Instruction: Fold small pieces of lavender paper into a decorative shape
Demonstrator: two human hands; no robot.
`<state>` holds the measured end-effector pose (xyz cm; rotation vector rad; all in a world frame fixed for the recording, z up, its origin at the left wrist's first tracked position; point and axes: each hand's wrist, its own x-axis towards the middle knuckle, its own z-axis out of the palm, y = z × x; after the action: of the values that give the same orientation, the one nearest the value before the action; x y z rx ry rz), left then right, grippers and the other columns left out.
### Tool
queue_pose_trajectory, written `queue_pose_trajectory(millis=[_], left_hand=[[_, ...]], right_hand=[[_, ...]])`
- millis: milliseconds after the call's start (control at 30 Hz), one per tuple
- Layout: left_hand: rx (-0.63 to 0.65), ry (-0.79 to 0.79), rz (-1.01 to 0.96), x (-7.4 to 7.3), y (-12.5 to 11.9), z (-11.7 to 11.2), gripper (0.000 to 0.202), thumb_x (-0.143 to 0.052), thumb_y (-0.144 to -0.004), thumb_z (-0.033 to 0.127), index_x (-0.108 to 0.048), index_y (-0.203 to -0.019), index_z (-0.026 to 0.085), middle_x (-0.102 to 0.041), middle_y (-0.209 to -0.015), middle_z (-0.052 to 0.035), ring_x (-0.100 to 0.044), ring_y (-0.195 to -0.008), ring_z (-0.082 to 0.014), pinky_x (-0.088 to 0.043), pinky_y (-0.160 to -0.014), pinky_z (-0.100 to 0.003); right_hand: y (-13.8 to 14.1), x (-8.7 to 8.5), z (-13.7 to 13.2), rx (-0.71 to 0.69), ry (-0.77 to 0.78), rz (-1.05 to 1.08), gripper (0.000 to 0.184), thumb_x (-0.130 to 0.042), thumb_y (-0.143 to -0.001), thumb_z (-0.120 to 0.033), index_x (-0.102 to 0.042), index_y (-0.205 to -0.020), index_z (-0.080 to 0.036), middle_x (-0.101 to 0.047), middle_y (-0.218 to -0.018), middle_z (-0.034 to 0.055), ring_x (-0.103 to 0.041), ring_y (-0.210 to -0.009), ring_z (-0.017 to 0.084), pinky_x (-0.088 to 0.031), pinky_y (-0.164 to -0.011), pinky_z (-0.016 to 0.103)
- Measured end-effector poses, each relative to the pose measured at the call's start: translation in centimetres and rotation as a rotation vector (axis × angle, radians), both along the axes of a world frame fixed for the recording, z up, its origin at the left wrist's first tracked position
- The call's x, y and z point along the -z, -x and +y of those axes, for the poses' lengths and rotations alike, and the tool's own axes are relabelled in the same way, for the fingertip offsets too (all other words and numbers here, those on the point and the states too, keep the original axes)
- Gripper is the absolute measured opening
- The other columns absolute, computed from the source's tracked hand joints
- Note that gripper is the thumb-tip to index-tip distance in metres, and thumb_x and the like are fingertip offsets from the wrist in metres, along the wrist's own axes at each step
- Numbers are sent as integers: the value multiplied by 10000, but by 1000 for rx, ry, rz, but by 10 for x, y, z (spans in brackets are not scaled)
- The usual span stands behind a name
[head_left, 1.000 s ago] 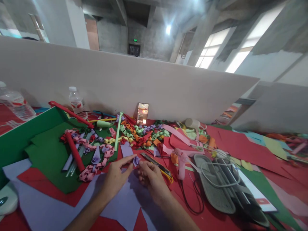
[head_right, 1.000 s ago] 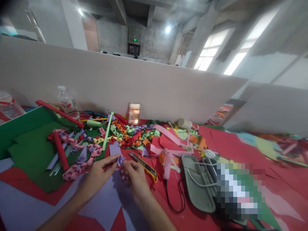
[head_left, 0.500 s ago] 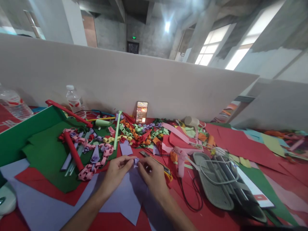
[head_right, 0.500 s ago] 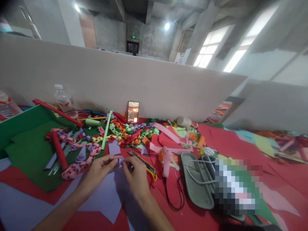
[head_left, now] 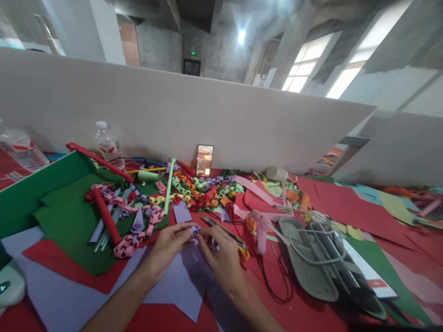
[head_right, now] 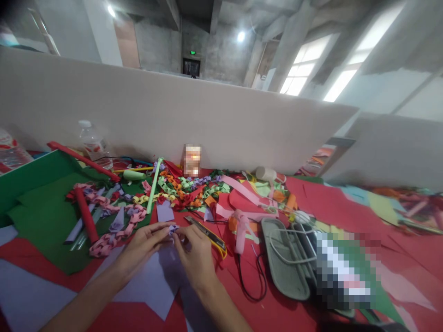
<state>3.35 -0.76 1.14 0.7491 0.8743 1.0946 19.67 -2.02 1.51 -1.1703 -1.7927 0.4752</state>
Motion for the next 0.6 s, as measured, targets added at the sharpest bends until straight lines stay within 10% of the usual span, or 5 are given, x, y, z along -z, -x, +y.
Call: queue_pose_trajectory(millis=[600], left_hand=[[-95, -194, 254, 6, 5, 6, 196, -748, -786, 295, -739, -929, 160, -783, -880, -79, -723, -824, -204, -551, -779, -289]], right_hand=[[9, 5, -2, -25, 185, 255, 122, -588, -930, -259, -644, -1012, -189, -670, -887, 44, -611, -733, 160, -480, -625, 255]])
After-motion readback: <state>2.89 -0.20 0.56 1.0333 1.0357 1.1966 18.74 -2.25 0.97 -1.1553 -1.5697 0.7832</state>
